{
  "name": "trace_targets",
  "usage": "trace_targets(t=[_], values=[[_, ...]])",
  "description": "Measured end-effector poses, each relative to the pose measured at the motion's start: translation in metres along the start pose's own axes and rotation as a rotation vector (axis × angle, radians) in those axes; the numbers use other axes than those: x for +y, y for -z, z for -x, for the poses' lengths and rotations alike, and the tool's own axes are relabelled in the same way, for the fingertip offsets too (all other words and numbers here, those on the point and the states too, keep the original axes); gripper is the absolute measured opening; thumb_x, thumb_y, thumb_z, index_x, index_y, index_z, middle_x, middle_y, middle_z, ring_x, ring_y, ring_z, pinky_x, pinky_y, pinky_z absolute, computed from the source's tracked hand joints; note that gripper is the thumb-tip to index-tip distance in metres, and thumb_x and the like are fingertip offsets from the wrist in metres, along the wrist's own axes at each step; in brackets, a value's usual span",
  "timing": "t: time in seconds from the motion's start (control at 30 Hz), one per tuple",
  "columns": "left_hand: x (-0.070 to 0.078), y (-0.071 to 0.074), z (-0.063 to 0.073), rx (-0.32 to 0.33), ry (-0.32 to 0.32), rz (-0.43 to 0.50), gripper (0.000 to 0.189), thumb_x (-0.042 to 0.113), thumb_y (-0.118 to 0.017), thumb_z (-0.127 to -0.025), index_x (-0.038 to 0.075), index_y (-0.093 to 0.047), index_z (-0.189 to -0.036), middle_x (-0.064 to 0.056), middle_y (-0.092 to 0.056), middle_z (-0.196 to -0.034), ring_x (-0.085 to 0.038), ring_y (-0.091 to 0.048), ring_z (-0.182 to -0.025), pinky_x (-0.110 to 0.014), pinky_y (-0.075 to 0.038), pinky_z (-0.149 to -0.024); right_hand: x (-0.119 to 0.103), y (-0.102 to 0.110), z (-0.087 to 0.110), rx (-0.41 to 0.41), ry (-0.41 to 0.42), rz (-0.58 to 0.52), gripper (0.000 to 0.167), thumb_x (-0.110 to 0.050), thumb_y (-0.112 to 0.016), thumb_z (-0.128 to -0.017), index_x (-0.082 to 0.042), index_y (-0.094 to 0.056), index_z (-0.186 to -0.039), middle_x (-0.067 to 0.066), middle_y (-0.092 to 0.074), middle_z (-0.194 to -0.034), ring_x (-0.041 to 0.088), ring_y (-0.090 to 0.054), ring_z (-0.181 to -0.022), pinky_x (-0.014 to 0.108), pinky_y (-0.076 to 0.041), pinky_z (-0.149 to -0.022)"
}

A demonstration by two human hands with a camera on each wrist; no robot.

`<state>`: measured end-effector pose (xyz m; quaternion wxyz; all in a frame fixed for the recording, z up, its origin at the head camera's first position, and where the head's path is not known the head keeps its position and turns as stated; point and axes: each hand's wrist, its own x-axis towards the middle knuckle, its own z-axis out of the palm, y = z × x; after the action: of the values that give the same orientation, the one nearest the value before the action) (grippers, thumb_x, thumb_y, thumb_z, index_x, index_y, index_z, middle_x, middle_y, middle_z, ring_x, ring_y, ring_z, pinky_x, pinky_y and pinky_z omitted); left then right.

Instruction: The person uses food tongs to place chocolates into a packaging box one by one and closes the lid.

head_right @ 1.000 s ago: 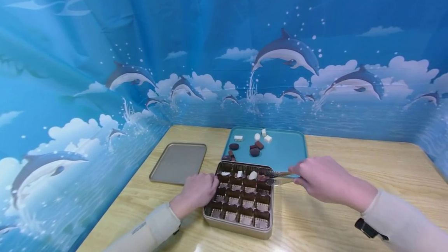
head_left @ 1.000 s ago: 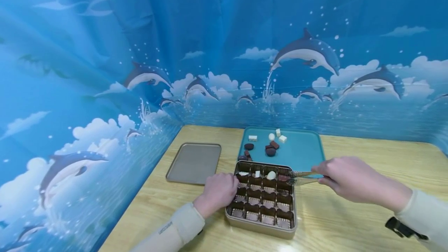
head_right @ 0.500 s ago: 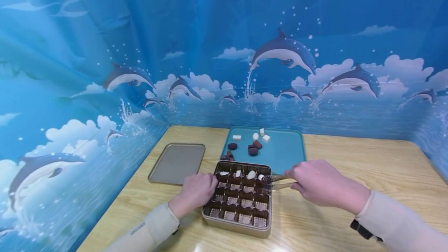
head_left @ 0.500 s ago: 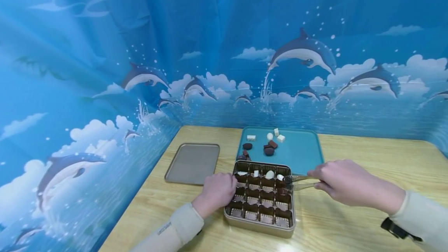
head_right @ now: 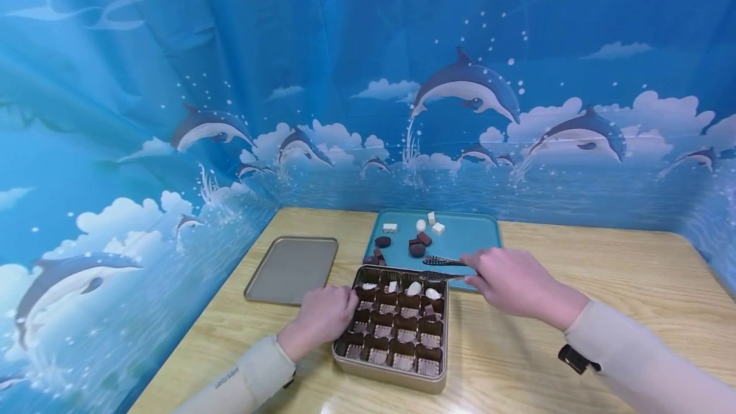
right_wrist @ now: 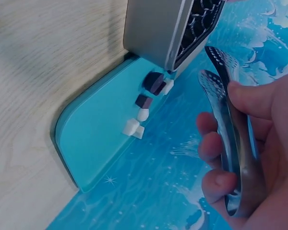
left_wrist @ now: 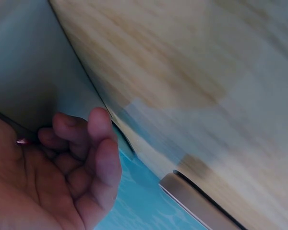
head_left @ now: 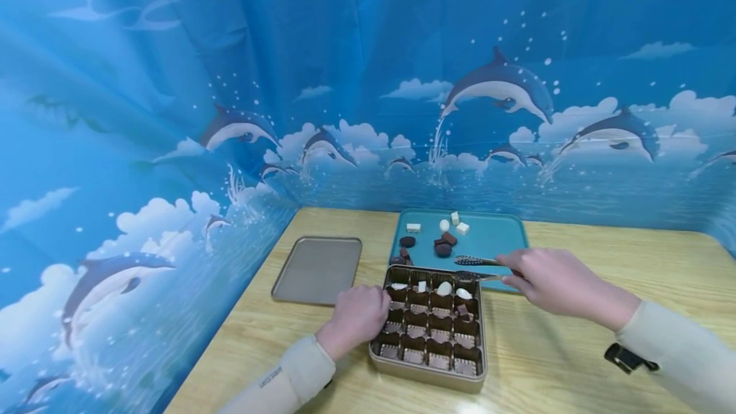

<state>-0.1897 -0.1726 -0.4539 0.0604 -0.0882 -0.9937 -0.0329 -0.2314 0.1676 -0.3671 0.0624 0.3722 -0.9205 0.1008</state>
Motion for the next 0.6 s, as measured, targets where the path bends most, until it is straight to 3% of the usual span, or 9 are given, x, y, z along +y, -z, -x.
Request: trace_targets(t=[0.13, 0.3, 0.47, 0.6], values=[[0.000, 0.000, 0.001, 0.001, -0.005, 0.007, 0.045, 0.031, -0.039, -0.106, 0.017, -0.050, -0.065, -0.002, -0.052, -0.060, -0.019, -0.054, -0.053, -0.035, -0.044, -0.045, 0.002, -0.005, -0.012, 0.017, -0.020, -0.005, 0.039, -0.022, -0.069, -0.095, 0.001, -0.067, -0.126, 0.014, -0.074, -0.109, -0.001, -0.042, -0.053, 0.023, -0.040, -0.051], [0.000, 0.001, 0.001, 0.007, -0.012, 0.006, 0.045, 0.031, -0.039, -0.106, 0.017, -0.049, -0.064, -0.002, -0.052, -0.059, -0.019, -0.054, -0.053, -0.035, -0.044, -0.044, 0.003, -0.014, -0.032, 0.017, -0.026, -0.011, 0.038, -0.022, -0.068, -0.096, 0.001, -0.067, -0.126, 0.014, -0.075, -0.107, 0.000, -0.045, -0.053, 0.025, -0.041, -0.052], [0.000, 0.001, 0.001, 0.012, -0.015, 0.010, 0.045, 0.031, -0.040, -0.106, 0.016, -0.051, -0.065, -0.003, -0.054, -0.060, -0.020, -0.057, -0.054, -0.037, -0.046, -0.045, 0.003, -0.024, -0.053, -0.033, -0.037, -0.033, 0.039, -0.023, -0.065, -0.098, 0.000, -0.065, -0.130, 0.014, -0.074, -0.109, 0.001, -0.047, -0.052, 0.025, -0.040, -0.051], [0.000, 0.000, 0.000, 0.003, -0.012, 0.012, 0.045, 0.031, -0.040, -0.106, 0.016, -0.052, -0.065, -0.002, -0.054, -0.060, -0.020, -0.057, -0.055, -0.037, -0.047, -0.047, 0.000, -0.032, -0.072, -0.090, -0.056, -0.051, 0.037, -0.025, -0.065, -0.099, -0.004, -0.066, -0.129, 0.005, -0.073, -0.089, 0.005, -0.047, -0.049, 0.026, -0.037, -0.047]])
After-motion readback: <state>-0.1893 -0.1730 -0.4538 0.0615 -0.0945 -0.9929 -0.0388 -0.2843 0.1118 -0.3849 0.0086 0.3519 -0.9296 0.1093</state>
